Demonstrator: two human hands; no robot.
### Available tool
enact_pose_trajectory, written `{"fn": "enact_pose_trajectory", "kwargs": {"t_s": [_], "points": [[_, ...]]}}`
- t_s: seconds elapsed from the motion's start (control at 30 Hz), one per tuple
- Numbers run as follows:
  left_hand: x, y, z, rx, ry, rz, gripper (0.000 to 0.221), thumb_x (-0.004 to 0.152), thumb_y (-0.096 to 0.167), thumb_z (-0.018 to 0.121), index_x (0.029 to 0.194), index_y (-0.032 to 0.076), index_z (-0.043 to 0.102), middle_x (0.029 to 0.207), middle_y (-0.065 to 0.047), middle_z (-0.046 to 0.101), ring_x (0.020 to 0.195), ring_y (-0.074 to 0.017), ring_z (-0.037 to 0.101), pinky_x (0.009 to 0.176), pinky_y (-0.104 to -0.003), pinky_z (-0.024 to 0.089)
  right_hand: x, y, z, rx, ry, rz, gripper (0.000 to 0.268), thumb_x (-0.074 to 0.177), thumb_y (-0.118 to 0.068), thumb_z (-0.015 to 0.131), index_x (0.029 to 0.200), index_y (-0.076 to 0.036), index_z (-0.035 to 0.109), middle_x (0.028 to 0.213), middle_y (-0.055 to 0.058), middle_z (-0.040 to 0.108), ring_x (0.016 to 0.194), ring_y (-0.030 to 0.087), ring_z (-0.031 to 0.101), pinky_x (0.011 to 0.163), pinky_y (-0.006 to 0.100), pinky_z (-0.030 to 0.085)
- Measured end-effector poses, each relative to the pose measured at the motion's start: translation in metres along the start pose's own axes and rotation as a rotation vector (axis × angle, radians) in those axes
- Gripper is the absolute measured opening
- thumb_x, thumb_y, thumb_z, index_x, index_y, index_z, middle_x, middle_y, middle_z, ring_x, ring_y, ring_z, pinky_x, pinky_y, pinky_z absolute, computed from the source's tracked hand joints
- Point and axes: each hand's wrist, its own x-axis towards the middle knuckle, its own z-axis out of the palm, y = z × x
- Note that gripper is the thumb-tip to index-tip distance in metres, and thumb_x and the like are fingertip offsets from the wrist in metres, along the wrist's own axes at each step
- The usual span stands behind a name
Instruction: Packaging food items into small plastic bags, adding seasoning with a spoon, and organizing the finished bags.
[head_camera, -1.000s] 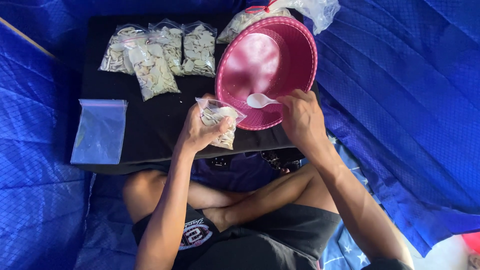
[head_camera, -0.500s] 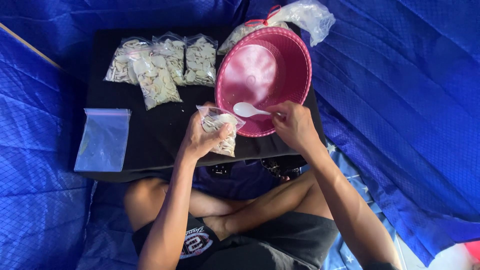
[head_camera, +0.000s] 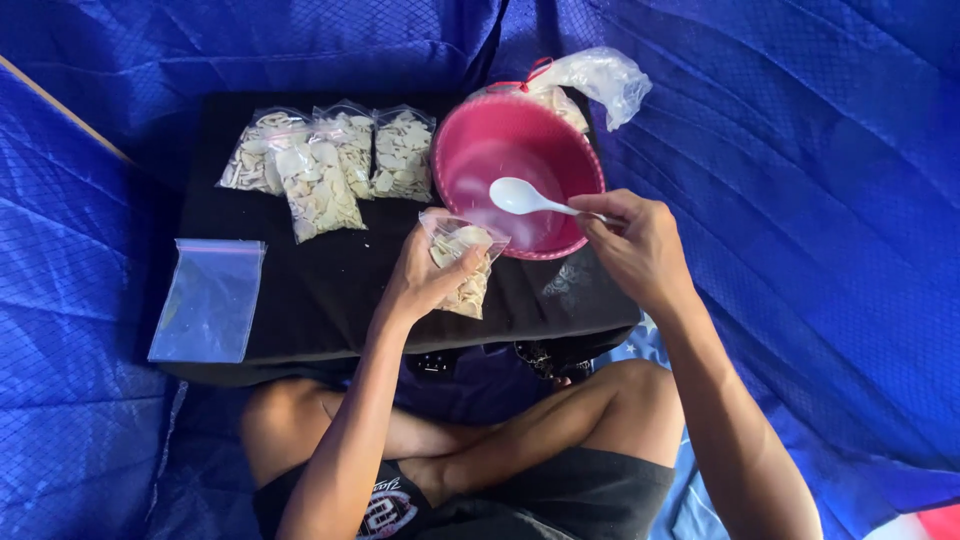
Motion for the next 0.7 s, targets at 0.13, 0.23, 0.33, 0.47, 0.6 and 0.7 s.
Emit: {"fn": "enact_pose_trajectory", "kwargs": {"t_s": [0.13, 0.23, 0.33, 0.47, 0.6, 0.7], "points": [[-0.004, 0.012, -0.005, 0.01, 0.006, 0.008, 0.059, 0.081, 0.043, 0.083, 0.122, 0.006, 0.063, 0.11, -0.018, 0.065, 0.108, -0.0298, 0.063, 0.098, -0.044, 0.048, -0.002, -0.021, 0.01, -0.048, -0.002, -0.065, 0.026, 0.088, -0.008, 0.072, 0.112, -0.012, 0.08, 0.095, 0.012, 0.073, 0.078, 0.019, 0.068, 0.069, 0.033, 0.057], [-0.008, 0.012, -0.009, 0.049, 0.022, 0.009, 0.059, 0.082, 0.04, 0.082, 0.123, 0.002, 0.061, 0.112, -0.021, 0.064, 0.11, -0.0346, 0.063, 0.099, -0.047, 0.047, -0.004, -0.035, 0.022, -0.077, 0.01, -0.234, 0.023, 0.088, -0.002, 0.07, 0.108, -0.008, 0.081, 0.094, 0.014, 0.074, 0.083, 0.03, 0.071, 0.068, 0.033, 0.057], [-0.009, 0.004, -0.012, 0.036, 0.034, -0.037, 0.069, 0.078, 0.045, 0.085, 0.124, 0.002, 0.059, 0.109, -0.021, 0.064, 0.11, -0.0345, 0.063, 0.098, -0.049, 0.048, -0.009, -0.042, 0.034, -0.305, 0.094, -0.523, 0.022, 0.086, -0.002, 0.073, 0.103, -0.013, 0.082, 0.096, 0.007, 0.074, 0.087, 0.03, 0.067, 0.076, 0.038, 0.058], [-0.014, 0.005, -0.017, 0.054, 0.041, -0.071, 0.072, 0.082, 0.05, 0.082, 0.131, 0.003, 0.058, 0.117, -0.023, 0.065, 0.117, -0.0377, 0.063, 0.101, -0.049, 0.048, -0.008, -0.027, 0.033, -0.369, 0.207, -0.553, 0.024, 0.087, -0.005, 0.073, 0.108, -0.015, 0.082, 0.101, 0.004, 0.074, 0.09, 0.026, 0.063, 0.08, 0.035, 0.056], [-0.023, 0.014, -0.028, 0.045, 0.071, -0.102, 0.077, 0.088, 0.055, 0.074, 0.137, 0.0, 0.055, 0.124, -0.03, 0.062, 0.121, -0.0442, 0.06, 0.105, -0.056, 0.045, -0.006, 0.022, 0.028, -0.505, 0.216, -0.444, 0.021, 0.088, -0.008, 0.073, 0.106, -0.015, 0.083, 0.094, 0.008, 0.073, 0.083, 0.029, 0.062, 0.073, 0.039, 0.055], [-0.025, -0.003, -0.037, 0.065, 0.085, -0.071, 0.066, 0.09, 0.043, 0.076, 0.137, 0.0, 0.058, 0.13, -0.026, 0.063, 0.126, -0.0394, 0.059, 0.109, -0.05, 0.042, -0.008, 0.041, 0.04, -0.684, 0.07, -0.326, 0.025, 0.085, -0.022, 0.074, 0.109, -0.025, 0.079, 0.111, -0.004, 0.075, 0.101, 0.028, 0.066, 0.074, 0.046, 0.059]]}}
